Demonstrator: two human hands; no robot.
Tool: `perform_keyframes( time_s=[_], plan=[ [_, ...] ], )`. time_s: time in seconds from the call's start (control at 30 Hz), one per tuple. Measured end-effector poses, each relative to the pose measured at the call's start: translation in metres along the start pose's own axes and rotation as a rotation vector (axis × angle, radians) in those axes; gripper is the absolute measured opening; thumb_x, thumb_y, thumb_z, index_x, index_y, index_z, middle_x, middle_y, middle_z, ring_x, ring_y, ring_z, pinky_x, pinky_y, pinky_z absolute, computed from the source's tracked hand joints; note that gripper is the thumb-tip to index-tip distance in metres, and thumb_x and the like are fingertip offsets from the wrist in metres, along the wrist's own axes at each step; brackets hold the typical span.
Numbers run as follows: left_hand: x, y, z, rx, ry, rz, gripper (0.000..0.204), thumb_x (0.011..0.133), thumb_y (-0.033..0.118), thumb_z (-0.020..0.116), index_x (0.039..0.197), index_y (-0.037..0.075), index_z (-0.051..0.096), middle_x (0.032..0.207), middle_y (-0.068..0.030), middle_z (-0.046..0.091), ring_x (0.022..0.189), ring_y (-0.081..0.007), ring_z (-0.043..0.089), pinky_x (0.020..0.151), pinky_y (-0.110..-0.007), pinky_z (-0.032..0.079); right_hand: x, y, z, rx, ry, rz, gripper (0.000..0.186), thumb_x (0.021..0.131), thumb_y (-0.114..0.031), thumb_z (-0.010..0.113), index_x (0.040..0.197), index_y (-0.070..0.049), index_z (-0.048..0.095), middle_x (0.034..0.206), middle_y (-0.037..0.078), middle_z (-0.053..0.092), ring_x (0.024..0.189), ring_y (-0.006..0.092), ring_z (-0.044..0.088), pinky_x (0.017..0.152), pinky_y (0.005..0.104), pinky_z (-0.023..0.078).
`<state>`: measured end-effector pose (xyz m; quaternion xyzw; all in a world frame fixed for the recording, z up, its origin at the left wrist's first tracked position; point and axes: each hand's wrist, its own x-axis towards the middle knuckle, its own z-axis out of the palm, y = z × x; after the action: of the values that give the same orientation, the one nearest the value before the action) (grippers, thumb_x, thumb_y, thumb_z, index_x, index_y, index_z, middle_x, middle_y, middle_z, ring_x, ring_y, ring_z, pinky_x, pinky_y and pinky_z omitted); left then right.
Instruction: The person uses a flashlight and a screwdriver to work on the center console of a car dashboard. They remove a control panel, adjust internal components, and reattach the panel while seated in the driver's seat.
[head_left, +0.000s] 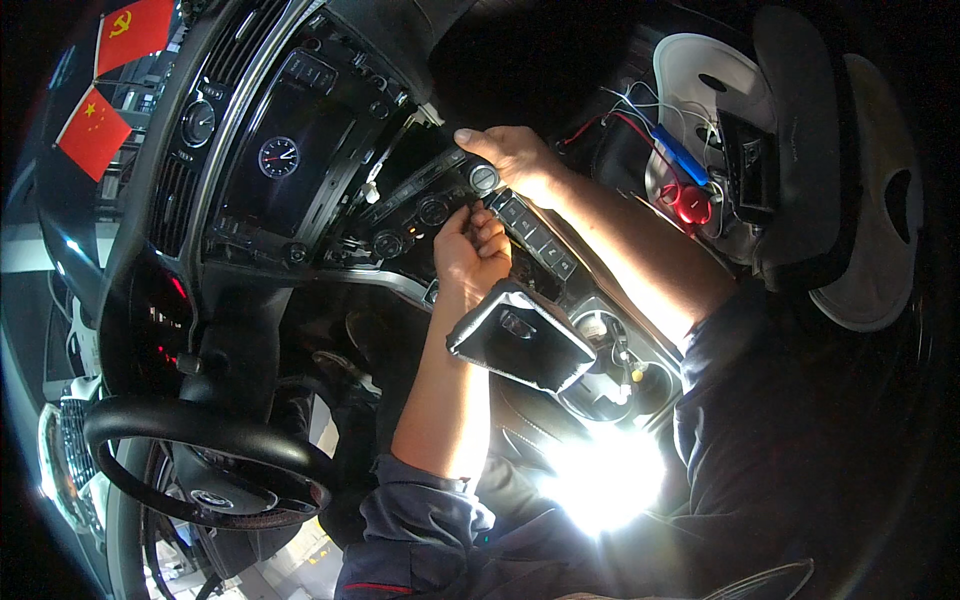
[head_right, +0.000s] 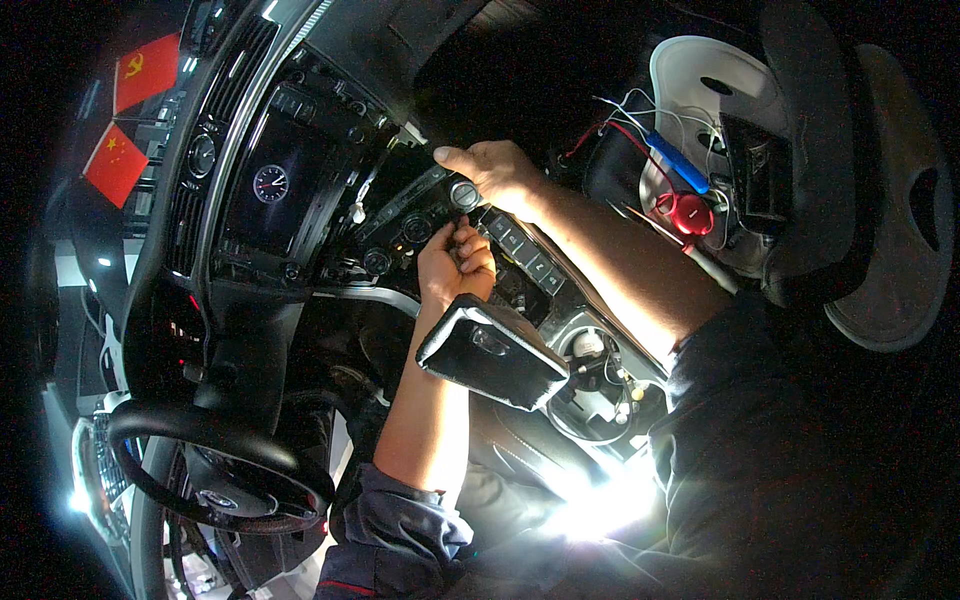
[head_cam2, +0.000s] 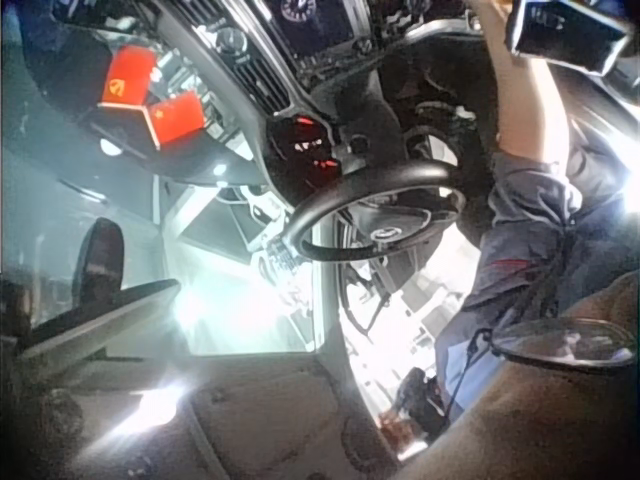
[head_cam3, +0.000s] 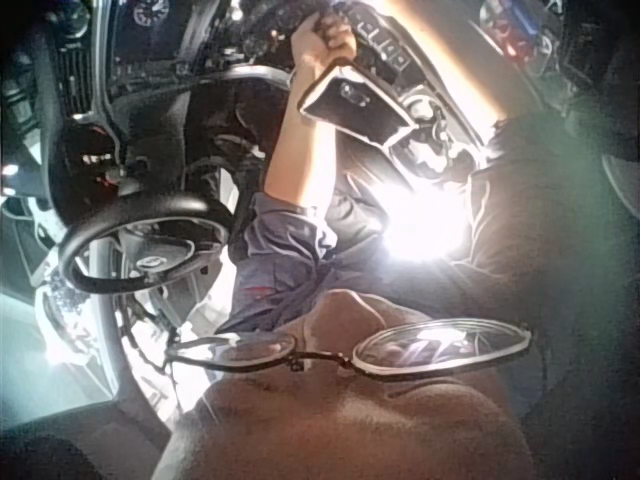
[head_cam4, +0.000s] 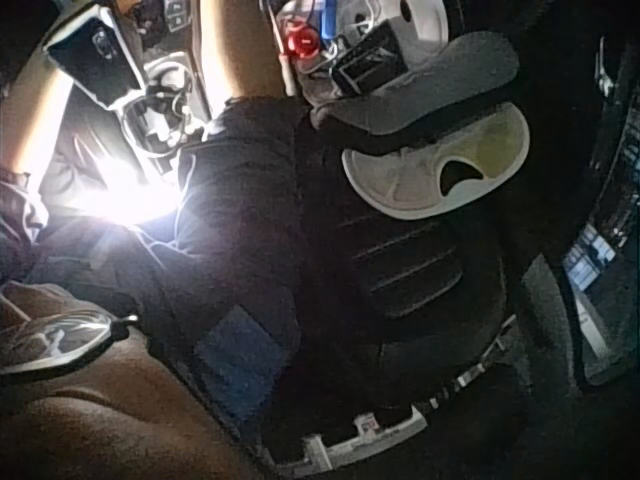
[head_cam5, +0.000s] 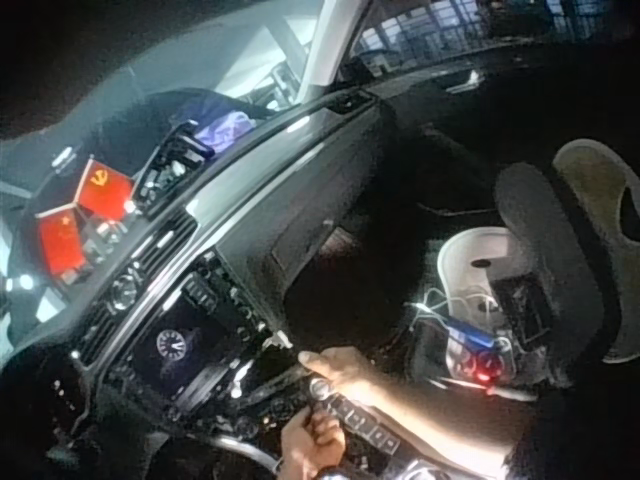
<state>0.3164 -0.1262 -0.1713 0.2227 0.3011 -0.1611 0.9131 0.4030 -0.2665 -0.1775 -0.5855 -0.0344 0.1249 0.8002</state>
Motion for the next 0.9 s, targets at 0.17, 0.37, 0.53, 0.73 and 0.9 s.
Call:
perform_keyframes(
  time_s=[0.17,0.37,0.53,0.73,0.9],
  plan=[
    [-0.006,-0.003,0.006,0.041,0.053,0.032,0.022,0.106,0.026,0.047,0.097,0.008,0.056,0.071,0.0006,0.046,0.056,-0.0103,0.036,0.047,-0.024,0.027,-0.002,0.002,0.001,-0.046,0.029,0.006,0.057,0.095,-0.056,0.07,0.086,0.0,0.073,0.071,0.011,0.068,0.063,0.0185,0.063,0.059,0.0357,0.052],
    [-0.011,-0.007,0.011,0.072,0.112,0.074,0.018,0.104,0.024,0.048,0.097,0.009,0.054,0.068,0.0021,0.039,0.055,-0.0103,0.032,0.048,-0.025,0.025,-0.006,0.005,0.001,-0.305,0.08,-0.135,0.067,0.094,-0.065,0.065,0.087,0.001,0.073,0.07,0.013,0.068,0.066,0.021,0.065,0.061,0.0399,0.052],
    [-0.013,-0.006,0.011,0.055,0.106,0.073,0.018,0.104,0.025,0.05,0.095,0.009,0.055,0.066,0.0028,0.038,0.054,-0.0102,0.032,0.048,-0.025,0.026,-0.001,0.014,0.002,-0.277,0.078,-0.164,0.069,0.094,-0.068,0.063,0.084,0.0,0.072,0.069,0.013,0.067,0.064,0.0209,0.063,0.06,0.04,0.05],
    [-0.013,-0.008,0.008,0.235,0.146,0.145,0.028,0.106,0.029,0.052,0.085,0.01,0.054,0.064,0.0021,0.04,0.052,-0.0109,0.033,0.047,-0.026,0.026,0.006,0.015,0.0,-0.086,0.035,-0.097,0.064,0.093,-0.064,0.068,0.078,-0.002,0.072,0.065,0.009,0.066,0.059,0.0177,0.06,0.056,0.0361,0.049],
    [-0.011,-0.004,0.004,0.257,0.061,0.103,0.041,0.107,0.028,0.053,0.07,0.014,0.045,0.061,0.0021,0.038,0.051,-0.0111,0.032,0.047,-0.026,0.027,-0.002,0.0,0.0,0.037,0.033,0.005,0.059,0.094,-0.058,0.072,0.077,-0.001,0.072,0.066,0.008,0.067,0.057,0.0154,0.061,0.053,0.0327,0.048]
  ],
)
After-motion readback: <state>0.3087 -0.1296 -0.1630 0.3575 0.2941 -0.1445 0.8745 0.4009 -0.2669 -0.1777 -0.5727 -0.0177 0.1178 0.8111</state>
